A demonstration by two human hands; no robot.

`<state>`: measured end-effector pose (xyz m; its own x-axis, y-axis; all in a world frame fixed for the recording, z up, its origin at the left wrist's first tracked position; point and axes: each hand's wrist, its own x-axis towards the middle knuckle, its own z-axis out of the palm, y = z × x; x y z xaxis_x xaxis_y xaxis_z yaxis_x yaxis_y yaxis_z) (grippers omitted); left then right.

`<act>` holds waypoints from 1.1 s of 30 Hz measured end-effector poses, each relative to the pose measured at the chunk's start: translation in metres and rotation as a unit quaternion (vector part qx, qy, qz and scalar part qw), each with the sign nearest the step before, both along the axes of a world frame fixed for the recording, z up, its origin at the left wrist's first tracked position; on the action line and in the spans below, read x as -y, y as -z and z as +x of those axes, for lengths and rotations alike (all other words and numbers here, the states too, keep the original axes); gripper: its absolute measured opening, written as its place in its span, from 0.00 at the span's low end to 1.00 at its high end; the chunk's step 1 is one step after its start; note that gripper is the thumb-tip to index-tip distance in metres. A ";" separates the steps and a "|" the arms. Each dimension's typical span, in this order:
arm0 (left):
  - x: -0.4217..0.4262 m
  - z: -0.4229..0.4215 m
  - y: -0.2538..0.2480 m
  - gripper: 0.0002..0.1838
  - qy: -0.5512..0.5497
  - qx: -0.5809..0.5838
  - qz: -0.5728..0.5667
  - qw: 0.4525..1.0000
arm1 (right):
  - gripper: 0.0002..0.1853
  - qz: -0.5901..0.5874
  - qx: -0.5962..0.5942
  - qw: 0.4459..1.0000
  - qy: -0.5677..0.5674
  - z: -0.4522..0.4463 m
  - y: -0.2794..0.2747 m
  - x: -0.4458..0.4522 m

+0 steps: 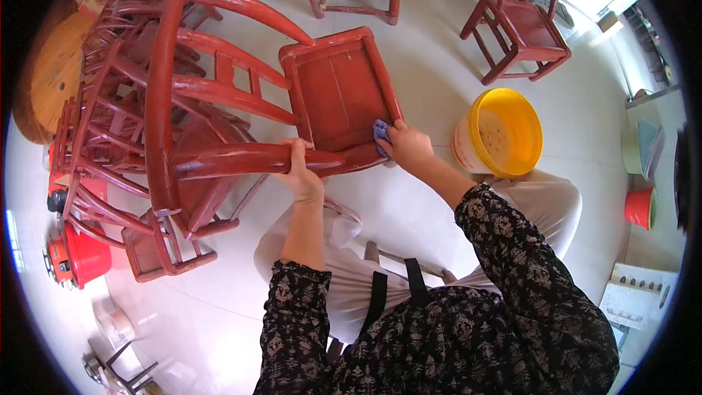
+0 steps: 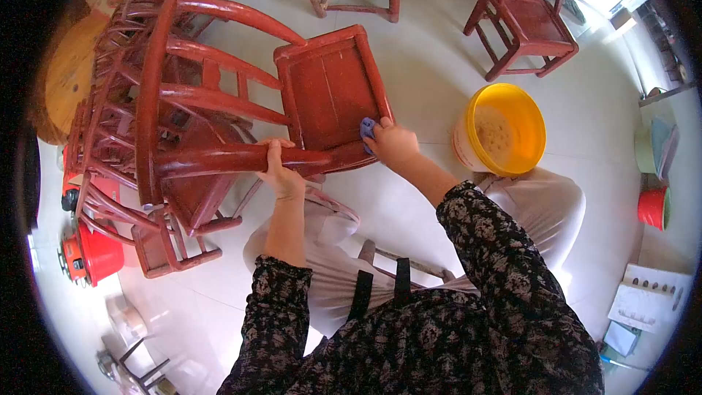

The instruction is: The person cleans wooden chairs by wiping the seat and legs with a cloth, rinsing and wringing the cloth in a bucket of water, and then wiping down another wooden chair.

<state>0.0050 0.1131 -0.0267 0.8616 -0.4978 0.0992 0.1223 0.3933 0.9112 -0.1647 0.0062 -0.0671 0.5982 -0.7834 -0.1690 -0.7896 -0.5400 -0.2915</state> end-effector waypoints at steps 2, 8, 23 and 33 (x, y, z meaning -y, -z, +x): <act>-0.005 0.003 -0.004 0.08 -0.043 -0.063 0.031 0.997 | 0.18 0.000 0.008 0.999 -0.033 0.003 -0.001 -0.005; -0.015 0.014 -0.023 0.08 -0.129 -0.180 0.080 0.972 | 0.18 0.017 -0.046 0.994 -0.098 0.034 -0.003 -0.006; -0.012 0.013 -0.012 0.04 -0.142 -0.241 0.080 0.957 | 0.13 -0.092 0.006 0.982 -0.163 0.159 0.028 0.059; -0.014 0.009 -0.008 0.06 -0.137 -0.231 0.099 0.958 | 0.14 0.015 0.001 0.960 -0.279 0.110 0.019 0.025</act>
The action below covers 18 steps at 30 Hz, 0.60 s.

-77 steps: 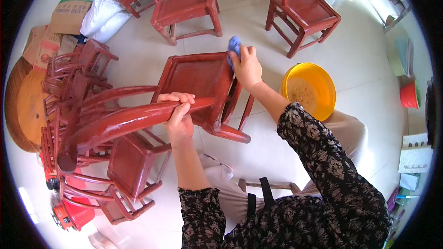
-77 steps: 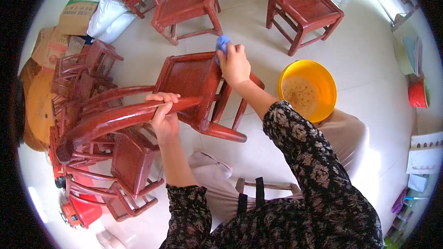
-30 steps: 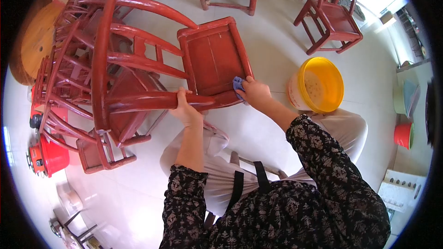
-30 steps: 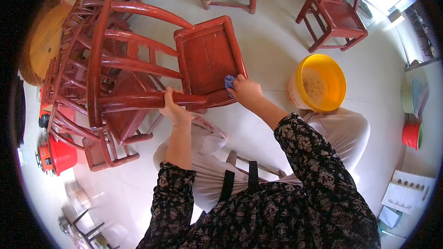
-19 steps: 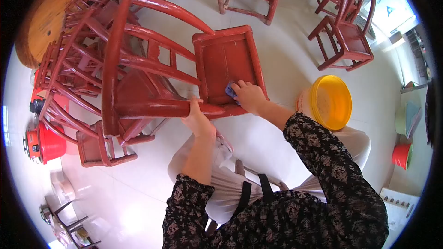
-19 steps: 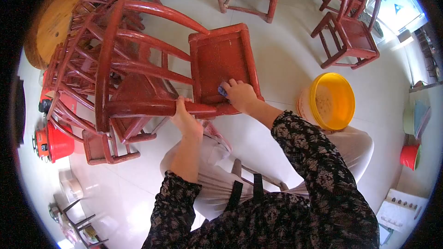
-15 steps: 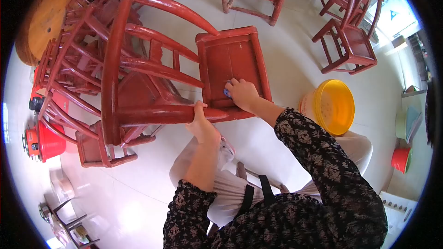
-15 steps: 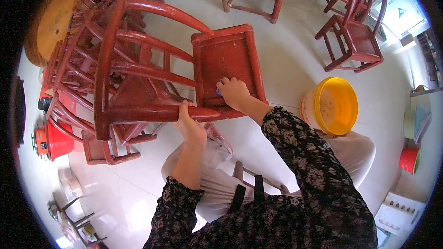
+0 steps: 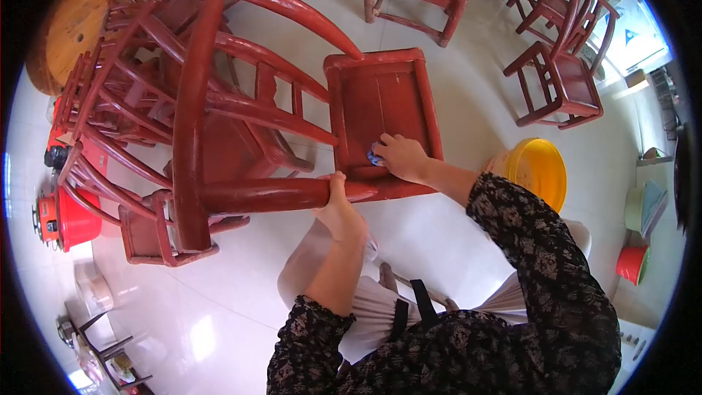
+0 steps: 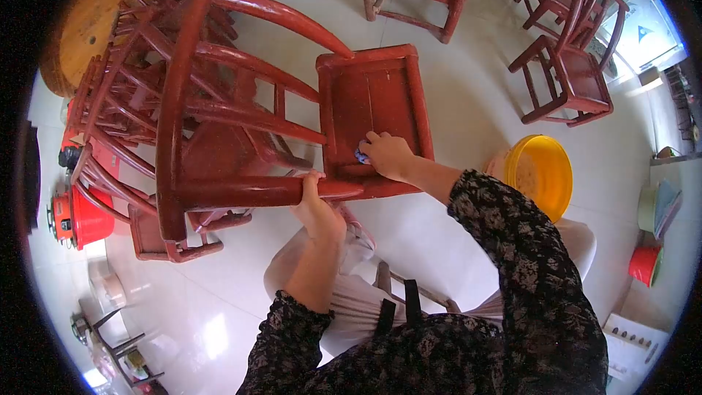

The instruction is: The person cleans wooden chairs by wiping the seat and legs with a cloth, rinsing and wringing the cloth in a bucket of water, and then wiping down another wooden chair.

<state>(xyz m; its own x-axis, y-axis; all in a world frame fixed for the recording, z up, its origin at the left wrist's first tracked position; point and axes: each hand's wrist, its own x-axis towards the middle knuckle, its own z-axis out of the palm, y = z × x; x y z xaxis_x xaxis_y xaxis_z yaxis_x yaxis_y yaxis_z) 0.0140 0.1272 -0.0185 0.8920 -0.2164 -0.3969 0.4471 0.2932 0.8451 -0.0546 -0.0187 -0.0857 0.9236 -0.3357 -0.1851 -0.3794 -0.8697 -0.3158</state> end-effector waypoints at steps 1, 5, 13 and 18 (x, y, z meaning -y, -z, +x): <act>0.000 0.000 0.000 0.08 -0.008 -0.021 0.000 1.000 | 0.14 0.000 0.000 1.000 -0.001 0.001 0.001 0.003; 0.000 0.000 0.003 0.08 -0.001 -0.031 -0.001 1.000 | 0.14 -0.090 0.030 0.995 -0.007 0.032 0.013 0.031; 0.003 0.001 0.001 0.06 -0.011 0.019 0.003 1.000 | 0.09 0.330 0.280 0.856 0.282 0.084 0.000 0.080; 0.006 0.000 0.002 0.07 -0.021 0.021 -0.027 0.999 | 0.14 0.342 0.290 0.874 0.189 0.037 0.003 0.069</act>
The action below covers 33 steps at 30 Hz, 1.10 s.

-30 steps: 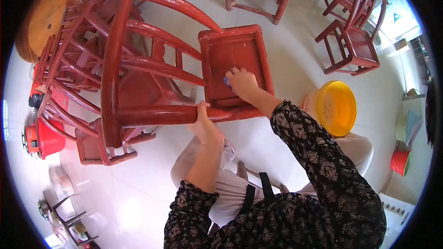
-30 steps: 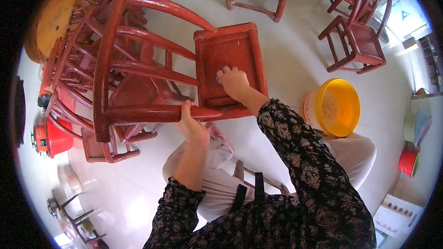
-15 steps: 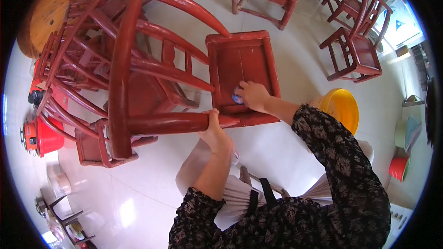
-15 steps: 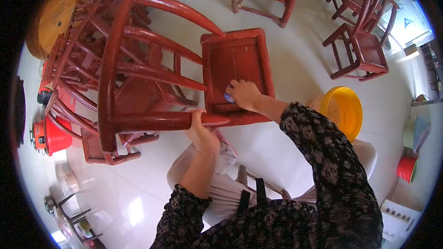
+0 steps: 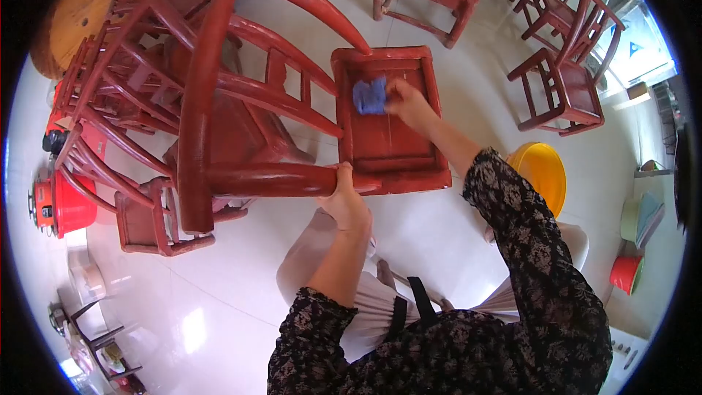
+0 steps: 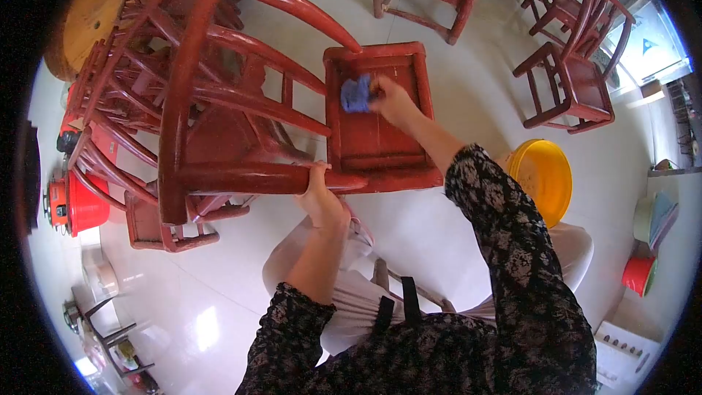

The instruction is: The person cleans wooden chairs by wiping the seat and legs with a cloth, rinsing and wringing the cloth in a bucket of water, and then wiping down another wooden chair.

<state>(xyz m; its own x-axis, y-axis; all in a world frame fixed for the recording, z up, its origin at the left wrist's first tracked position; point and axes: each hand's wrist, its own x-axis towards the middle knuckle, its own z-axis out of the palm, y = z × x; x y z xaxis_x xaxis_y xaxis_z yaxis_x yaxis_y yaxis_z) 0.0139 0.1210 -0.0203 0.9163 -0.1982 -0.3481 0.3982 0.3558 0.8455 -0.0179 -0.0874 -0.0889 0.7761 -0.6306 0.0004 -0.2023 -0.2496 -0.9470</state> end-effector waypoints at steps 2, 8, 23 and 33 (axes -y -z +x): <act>0.000 0.000 0.000 0.08 -0.007 -0.002 0.005 1.000 | 0.15 0.005 -0.044 0.996 -0.075 -0.025 0.015 -0.002; 0.000 0.000 0.006 0.07 -0.006 -0.011 0.006 1.000 | 0.27 -0.300 -0.084 0.950 -0.023 -0.014 -0.010 -0.037; -0.003 -0.002 0.003 0.11 -0.009 -0.067 0.040 0.997 | 0.21 -0.460 -0.177 0.856 -0.157 0.015 0.042 -0.041; 0.000 -0.001 0.006 0.07 -0.004 -0.036 0.029 0.999 | 0.18 -0.418 -0.177 0.858 -0.241 0.017 0.036 -0.034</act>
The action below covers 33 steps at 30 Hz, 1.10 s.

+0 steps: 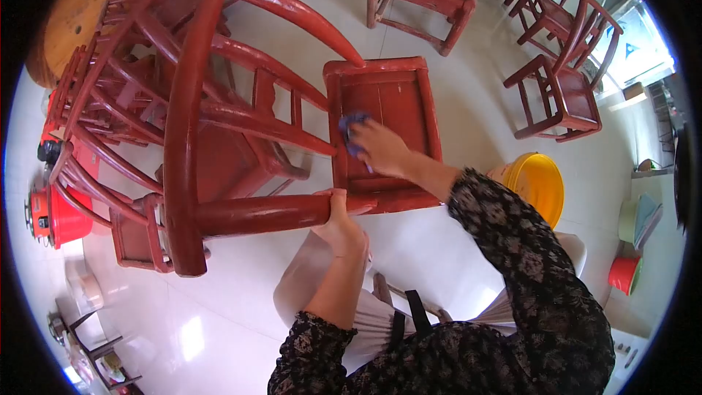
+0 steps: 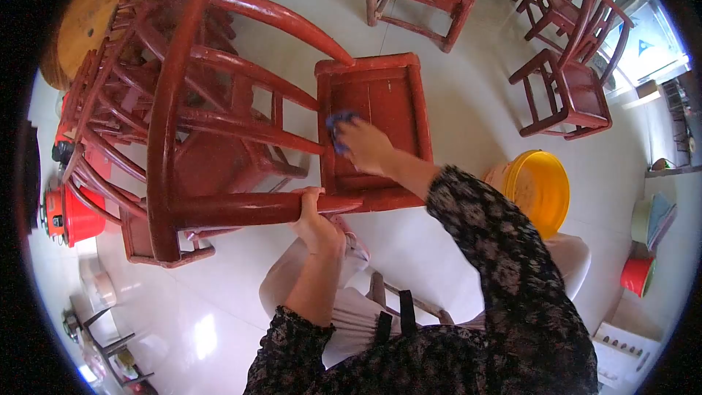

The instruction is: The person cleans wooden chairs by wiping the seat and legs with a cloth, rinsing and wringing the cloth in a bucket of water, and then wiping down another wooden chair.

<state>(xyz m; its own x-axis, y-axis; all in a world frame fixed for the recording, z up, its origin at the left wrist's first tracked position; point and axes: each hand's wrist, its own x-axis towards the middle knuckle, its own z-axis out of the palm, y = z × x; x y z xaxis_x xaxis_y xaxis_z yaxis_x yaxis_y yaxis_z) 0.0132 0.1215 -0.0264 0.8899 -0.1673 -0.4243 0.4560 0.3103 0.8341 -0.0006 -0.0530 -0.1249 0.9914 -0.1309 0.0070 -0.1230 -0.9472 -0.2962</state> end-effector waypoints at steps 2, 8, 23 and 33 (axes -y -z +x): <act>0.001 0.000 -0.003 0.08 -0.002 0.007 -0.003 1.000 | 0.20 0.051 -0.001 0.998 -0.023 -0.037 -0.015 -0.022; -0.001 0.000 0.006 0.08 -0.004 0.013 -0.008 1.000 | 0.27 -0.103 -0.022 0.990 0.097 0.019 -0.017 0.014; 0.002 0.000 0.001 0.06 0.003 0.053 0.007 0.999 | 0.28 -0.098 -0.164 0.973 0.130 -0.067 -0.041 0.022; 0.001 0.002 0.006 0.06 -0.003 0.039 0.027 0.999 | 0.27 -0.136 -0.023 0.969 0.205 -0.026 -0.021 0.065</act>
<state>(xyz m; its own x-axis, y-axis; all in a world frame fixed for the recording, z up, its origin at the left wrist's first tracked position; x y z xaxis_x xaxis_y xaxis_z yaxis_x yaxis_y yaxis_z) 0.0150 0.1202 -0.0329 0.9213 -0.1418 -0.3620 0.3877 0.2668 0.8823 -0.0269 -0.1180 -0.1038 0.8570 -0.5126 0.0536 -0.5119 -0.8586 -0.0279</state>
